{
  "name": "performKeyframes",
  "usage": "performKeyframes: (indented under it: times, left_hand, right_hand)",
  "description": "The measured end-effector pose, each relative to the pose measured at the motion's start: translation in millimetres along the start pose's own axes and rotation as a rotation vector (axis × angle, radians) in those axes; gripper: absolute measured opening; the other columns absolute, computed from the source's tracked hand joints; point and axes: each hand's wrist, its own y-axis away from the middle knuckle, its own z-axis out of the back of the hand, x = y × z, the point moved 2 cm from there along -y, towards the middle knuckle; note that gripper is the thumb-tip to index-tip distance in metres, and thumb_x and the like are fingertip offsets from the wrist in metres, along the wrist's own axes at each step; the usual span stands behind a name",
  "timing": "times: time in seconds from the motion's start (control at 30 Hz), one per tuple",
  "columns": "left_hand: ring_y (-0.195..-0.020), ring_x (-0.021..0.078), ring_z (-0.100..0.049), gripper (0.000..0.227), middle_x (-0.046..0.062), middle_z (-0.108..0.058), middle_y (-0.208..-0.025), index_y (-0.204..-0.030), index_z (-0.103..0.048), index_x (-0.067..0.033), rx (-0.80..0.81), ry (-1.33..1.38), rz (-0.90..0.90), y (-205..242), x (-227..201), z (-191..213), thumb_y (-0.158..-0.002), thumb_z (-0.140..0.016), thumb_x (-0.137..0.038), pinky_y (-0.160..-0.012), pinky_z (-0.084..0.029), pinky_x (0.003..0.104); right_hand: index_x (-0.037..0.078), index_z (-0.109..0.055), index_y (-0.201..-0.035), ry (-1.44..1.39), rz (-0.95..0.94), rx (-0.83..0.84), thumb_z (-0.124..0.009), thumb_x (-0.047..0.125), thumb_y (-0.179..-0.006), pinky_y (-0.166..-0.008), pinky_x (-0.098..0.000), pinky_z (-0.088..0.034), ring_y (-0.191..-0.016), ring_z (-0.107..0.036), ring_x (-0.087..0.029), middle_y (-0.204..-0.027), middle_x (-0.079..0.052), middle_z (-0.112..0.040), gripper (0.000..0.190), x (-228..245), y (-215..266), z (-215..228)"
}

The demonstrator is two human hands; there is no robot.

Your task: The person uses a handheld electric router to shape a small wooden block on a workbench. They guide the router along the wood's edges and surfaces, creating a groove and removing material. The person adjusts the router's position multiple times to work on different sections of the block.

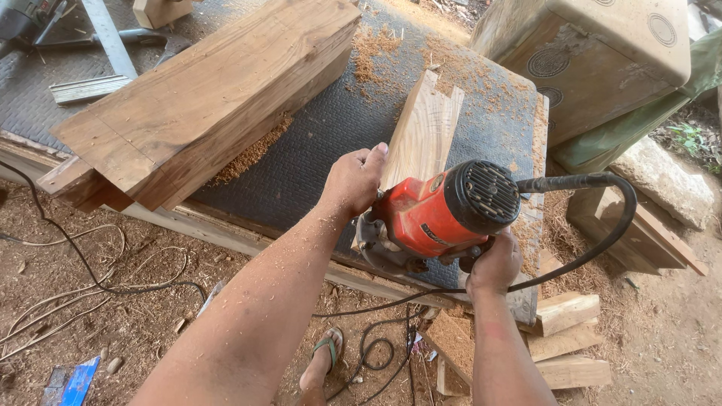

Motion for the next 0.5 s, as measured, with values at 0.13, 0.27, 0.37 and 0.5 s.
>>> performKeyframes:
  times: [0.13,0.27,0.37,0.5]
  left_hand:
    - [-0.096,0.0292,-0.071,0.062,0.018,-0.074,-0.097,-0.106,-0.073,-0.0019,0.004,-0.016,0.017,0,2,-1,-0.100,-0.040,-0.054,-0.089,-0.052,0.042]
    - [-0.095,0.0287,-0.072,0.061,0.018,-0.075,-0.096,-0.106,-0.073,-0.0023,-0.004,-0.004,-0.002,-3,2,-1,-0.100,-0.042,-0.054,-0.089,-0.052,0.041]
    - [-0.094,0.0288,-0.072,0.061,0.018,-0.075,-0.094,-0.105,-0.073,-0.0019,-0.005,0.005,0.006,-1,4,-2,-0.099,-0.042,-0.054,-0.088,-0.053,0.041]
    - [-0.094,0.0299,-0.071,0.061,0.018,-0.074,-0.095,-0.104,-0.074,-0.0009,-0.027,-0.007,-0.040,-2,0,0,-0.099,-0.044,-0.054,-0.089,-0.052,0.041]
  right_hand:
    - [0.011,-0.061,-0.091,-0.021,0.011,0.013,-0.048,0.024,-0.104,-0.049,-0.0241,-0.040,-0.060,-0.050,-0.009,-0.076,-0.001,-0.057,0.023,-2,-1,2]
    - [0.011,-0.061,-0.087,-0.001,-0.035,-0.009,-0.046,0.028,-0.101,-0.038,-0.0272,-0.032,-0.051,-0.047,-0.010,-0.070,-0.001,-0.056,0.026,2,2,-1]
    - [0.010,-0.056,-0.084,-0.012,-0.035,0.001,-0.047,0.030,-0.103,-0.036,-0.0285,-0.032,-0.048,-0.047,-0.011,-0.069,-0.003,-0.055,0.029,6,7,-3]
    - [0.011,-0.056,-0.084,-0.016,-0.048,-0.023,-0.050,0.031,-0.103,-0.036,-0.0285,-0.031,-0.048,-0.046,-0.011,-0.070,-0.002,-0.054,0.028,9,6,-7]
